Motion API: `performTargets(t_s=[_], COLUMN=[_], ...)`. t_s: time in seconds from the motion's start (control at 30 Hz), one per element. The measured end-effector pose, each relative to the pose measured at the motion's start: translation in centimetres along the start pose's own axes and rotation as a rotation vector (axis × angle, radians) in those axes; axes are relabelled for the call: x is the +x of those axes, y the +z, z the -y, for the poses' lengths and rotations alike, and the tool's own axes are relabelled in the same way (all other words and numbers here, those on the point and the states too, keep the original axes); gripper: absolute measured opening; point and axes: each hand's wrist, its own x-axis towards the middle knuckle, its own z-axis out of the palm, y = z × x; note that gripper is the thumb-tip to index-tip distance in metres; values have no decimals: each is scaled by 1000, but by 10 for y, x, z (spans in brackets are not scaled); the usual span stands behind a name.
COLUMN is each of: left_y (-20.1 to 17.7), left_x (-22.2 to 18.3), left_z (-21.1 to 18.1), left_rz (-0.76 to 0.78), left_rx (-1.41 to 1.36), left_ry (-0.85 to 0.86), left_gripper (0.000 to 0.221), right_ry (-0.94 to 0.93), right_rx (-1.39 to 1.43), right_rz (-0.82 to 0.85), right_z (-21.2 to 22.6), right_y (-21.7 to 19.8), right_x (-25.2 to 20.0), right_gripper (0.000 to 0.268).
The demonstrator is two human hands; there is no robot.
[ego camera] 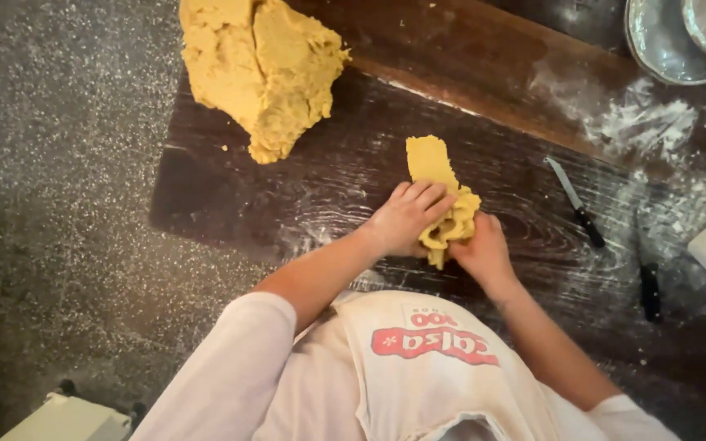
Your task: Rolling out dough, placing it into a pie tin, trimming the excess with a knife, and crimping the edges by hand.
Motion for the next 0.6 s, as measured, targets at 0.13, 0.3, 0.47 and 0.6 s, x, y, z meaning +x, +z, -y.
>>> performTargets(t_s=[0.13, 0.3, 0.47, 0.6], left_y=[39, 60, 54, -22], left_x=[41, 61, 74, 48], left_z=[13, 25, 21, 2], left_rz=[-56, -81, 22, 266], left_rx=[44, 58, 7, -240], left_ry=[52, 72, -32, -254], left_gripper=[99, 83, 70, 55], right_ry=[-66, -73, -94, 195], right_rx=[-77, -166, 17, 556], right_rz=[79, 224, 330, 507], right_z=[-1, -18, -5, 60], right_y=[-9, -16, -42, -121], right_x=[38, 84, 80, 15], right_gripper=[59, 51, 48, 66])
